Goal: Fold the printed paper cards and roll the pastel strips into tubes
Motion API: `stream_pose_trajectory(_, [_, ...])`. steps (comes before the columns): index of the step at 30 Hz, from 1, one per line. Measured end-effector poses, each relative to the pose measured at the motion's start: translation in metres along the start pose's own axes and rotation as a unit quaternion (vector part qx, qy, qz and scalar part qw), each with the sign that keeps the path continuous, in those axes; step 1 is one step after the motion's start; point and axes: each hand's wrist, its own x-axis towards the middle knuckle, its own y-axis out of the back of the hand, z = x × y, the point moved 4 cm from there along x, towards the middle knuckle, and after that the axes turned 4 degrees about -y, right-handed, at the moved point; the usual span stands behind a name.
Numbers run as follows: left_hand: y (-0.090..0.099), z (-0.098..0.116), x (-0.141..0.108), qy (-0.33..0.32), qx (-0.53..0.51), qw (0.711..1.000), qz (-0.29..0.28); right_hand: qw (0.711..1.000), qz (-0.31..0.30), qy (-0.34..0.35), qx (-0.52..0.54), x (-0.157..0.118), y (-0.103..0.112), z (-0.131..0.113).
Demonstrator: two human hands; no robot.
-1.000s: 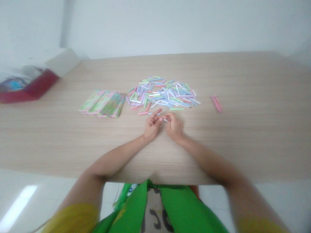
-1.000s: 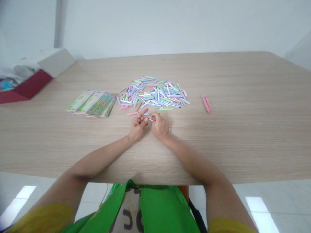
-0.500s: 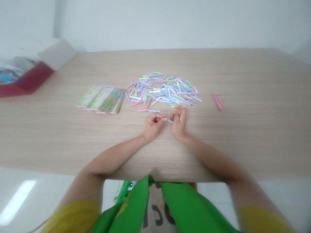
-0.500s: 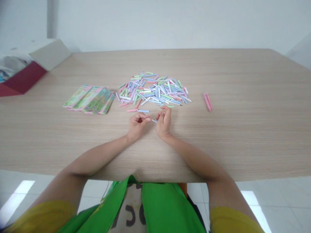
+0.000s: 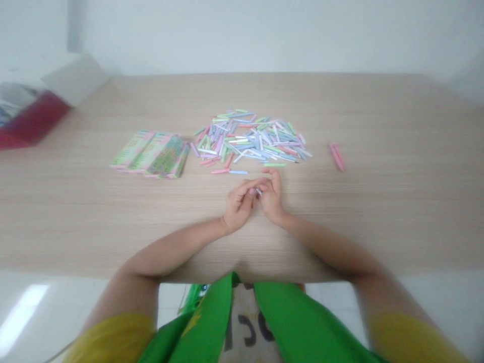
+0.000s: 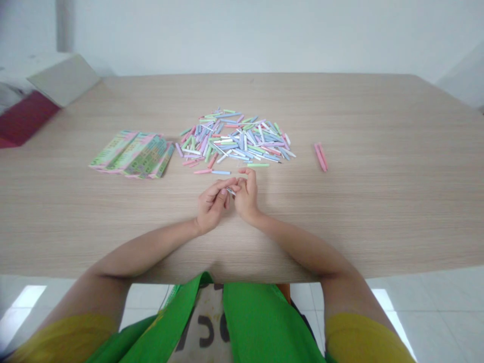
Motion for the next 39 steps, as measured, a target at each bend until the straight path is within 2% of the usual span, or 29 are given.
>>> stream_pose_trajectory(3, [0.006,-0.011,-0.001,-0.029,0.034,0.997,0.059,0.992,0.027,-0.055,0.108,0.0,-0.001,-0.001])
stream_pose_trajectory(5, [0.01,-0.022,0.0,0.01,0.062,0.995,0.083,0.985,0.038,-0.077,0.148,0.002,-0.001,-0.004])
stream_pose_trajectory(6, [0.009,-0.029,0.001,0.048,0.063,0.994,0.072,0.982,0.041,-0.083,0.165,0.002,0.0,-0.006])
stream_pose_trajectory(8, [0.004,-0.042,0.001,0.13,0.053,0.99,0.002,0.976,0.043,-0.089,0.195,0.003,0.0,-0.01])
stream_pose_trajectory(10, [-0.003,-0.049,0.0,0.169,0.049,0.981,-0.077,0.971,0.044,-0.097,0.214,0.004,0.001,-0.013])
stream_pose_trajectory(13, [-0.009,-0.051,-0.003,0.164,0.027,0.975,-0.148,0.966,0.066,-0.106,0.225,0.006,0.001,-0.016])
stream_pose_trajectory(16, [-0.014,-0.053,-0.005,0.171,0.006,0.968,-0.183,0.965,0.101,-0.085,0.228,0.007,0.002,-0.021])
stream_pose_trajectory(19, [-0.014,-0.054,-0.006,0.156,0.057,0.971,-0.173,0.966,0.119,-0.063,0.223,0.006,0.002,-0.024])
stream_pose_trajectory(22, [-0.014,-0.054,-0.005,0.133,0.105,0.973,-0.159,0.963,0.122,-0.077,0.227,0.004,0.002,-0.023])
stream_pose_trajectory(26, [-0.014,-0.051,-0.007,0.129,0.12,0.973,-0.152,0.966,0.112,-0.061,0.223,0.002,0.001,-0.018])
stream_pose_trajectory(31, [-0.013,-0.045,-0.01,0.101,0.134,0.975,-0.143,0.98,0.183,0.005,0.072,-0.004,0.009,-0.008])
stream_pose_trajectory(35, [-0.009,-0.048,-0.01,0.097,0.143,0.98,-0.095,0.988,0.149,0.024,-0.013,-0.011,0.005,0.005])
stream_pose_trajectory(37, [-0.006,-0.051,-0.008,0.087,0.15,0.983,-0.062,0.99,0.134,0.027,-0.016,-0.012,0.001,0.012])
stream_pose_trajectory(39, [-0.006,-0.054,-0.004,0.074,0.145,0.985,-0.061,0.99,0.137,0.017,0.008,-0.011,0.0,0.018])
